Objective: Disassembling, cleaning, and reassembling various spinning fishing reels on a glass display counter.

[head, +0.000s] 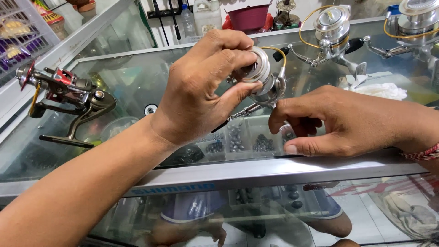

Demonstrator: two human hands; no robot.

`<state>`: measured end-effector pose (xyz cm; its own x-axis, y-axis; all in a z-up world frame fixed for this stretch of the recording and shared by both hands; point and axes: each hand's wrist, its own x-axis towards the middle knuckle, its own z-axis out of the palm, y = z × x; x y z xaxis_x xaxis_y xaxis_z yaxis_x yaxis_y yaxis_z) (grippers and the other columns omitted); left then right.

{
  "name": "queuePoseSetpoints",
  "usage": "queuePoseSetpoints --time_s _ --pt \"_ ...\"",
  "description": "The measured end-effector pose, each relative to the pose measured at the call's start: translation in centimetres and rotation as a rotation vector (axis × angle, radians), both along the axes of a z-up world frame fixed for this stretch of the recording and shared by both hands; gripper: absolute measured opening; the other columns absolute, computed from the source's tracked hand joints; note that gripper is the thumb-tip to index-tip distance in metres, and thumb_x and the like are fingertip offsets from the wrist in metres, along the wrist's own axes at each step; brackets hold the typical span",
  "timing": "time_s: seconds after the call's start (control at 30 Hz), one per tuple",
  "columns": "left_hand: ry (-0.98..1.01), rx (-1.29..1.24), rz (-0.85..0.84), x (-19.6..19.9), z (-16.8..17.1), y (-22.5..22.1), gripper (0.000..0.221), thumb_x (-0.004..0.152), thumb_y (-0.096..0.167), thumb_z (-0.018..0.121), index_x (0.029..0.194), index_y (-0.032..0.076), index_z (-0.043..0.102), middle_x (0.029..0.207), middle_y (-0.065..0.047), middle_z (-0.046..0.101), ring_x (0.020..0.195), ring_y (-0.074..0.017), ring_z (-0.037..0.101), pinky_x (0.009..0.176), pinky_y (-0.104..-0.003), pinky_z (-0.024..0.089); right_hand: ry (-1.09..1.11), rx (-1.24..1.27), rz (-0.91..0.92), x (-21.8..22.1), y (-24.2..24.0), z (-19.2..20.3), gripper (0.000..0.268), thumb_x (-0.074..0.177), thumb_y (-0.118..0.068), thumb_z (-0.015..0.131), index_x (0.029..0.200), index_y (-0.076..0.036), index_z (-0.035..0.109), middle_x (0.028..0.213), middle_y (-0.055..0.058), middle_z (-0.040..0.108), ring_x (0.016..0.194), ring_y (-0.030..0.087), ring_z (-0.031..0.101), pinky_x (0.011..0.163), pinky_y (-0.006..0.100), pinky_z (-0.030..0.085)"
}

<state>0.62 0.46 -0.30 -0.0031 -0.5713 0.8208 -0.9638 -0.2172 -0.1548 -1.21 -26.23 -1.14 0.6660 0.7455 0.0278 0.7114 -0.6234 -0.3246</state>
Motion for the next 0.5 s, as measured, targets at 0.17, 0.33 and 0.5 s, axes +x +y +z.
queuePoseSetpoints --time_s 0.17,0.33,0.5 --pt "0.042 -0.051 -0.014 -0.11 -0.05 -0.35 0.019 0.099 -0.001 0.082 0.104 -0.004 0.064 0.117 -0.021 0.063 0.109 -0.0347 0.067 0.097 -0.042 0.054 0.023 -0.031 -0.048 -0.06 0.08 0.12 0.030 0.087 -0.054 0.069 0.108 -0.034 0.075 0.070 -0.004 0.073 0.063 0.011 0.071 0.054 0.031 0.059" --pt "0.050 -0.030 -0.036 -0.01 -0.08 -0.26 0.019 0.099 -0.003 0.081 0.106 -0.005 0.063 0.120 -0.024 0.062 0.113 -0.0381 0.067 0.099 -0.045 0.056 0.010 -0.002 -0.020 -0.06 0.03 0.07 0.029 0.088 -0.053 0.070 0.108 -0.032 0.074 0.068 -0.003 0.073 0.062 0.012 0.072 0.056 0.031 0.059" --pt "0.082 -0.075 0.004 0.12 -0.16 -0.38 0.018 0.096 -0.003 0.083 0.099 -0.002 0.065 0.114 -0.021 0.065 0.107 -0.0328 0.068 0.094 -0.041 0.054 0.005 0.010 0.013 0.18 -0.07 -0.19 0.031 0.088 -0.052 0.069 0.111 -0.031 0.073 0.068 -0.004 0.071 0.060 0.013 0.068 0.056 0.032 0.055"
